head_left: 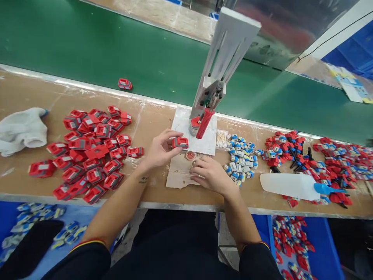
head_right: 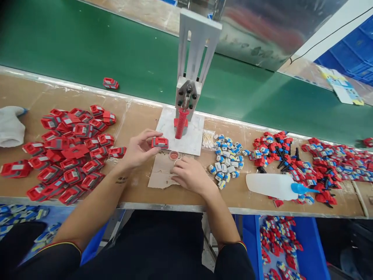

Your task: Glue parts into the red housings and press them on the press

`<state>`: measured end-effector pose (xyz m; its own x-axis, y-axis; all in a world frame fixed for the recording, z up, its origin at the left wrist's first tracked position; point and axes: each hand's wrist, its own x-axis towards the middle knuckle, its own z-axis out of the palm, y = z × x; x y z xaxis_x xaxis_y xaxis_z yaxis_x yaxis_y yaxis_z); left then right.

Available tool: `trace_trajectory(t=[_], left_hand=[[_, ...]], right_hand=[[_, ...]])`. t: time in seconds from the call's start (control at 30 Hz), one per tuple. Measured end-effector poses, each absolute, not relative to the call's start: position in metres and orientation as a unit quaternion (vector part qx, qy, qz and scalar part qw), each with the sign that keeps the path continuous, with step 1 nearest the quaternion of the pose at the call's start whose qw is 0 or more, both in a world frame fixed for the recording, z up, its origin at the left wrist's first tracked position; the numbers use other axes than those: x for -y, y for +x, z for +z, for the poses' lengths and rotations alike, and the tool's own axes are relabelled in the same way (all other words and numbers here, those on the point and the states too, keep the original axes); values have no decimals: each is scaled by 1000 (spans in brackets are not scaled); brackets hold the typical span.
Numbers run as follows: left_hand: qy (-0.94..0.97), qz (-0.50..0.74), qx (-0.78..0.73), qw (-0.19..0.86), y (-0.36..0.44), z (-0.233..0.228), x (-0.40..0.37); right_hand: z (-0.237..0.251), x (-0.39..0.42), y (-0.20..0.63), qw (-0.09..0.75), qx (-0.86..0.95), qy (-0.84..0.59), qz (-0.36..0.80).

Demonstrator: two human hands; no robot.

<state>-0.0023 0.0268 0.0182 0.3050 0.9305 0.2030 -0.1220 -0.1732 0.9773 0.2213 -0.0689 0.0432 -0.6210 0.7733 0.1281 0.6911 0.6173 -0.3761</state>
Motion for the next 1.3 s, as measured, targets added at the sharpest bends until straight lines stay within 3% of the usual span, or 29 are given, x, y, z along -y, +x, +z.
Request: trace_trajectory(t=[0.3,0.77,1.3], left_hand=[[628,485,-291,535,-12,-3,-14],[551,553,-303,546,-6,-3,-5],[581,520,-337,528,-7,-4,-4]], right_hand=[[23,52,233,347,837,-404,123],[18,58,239,421,745,-467,223],[10,57,233,459,699,-473,278]])
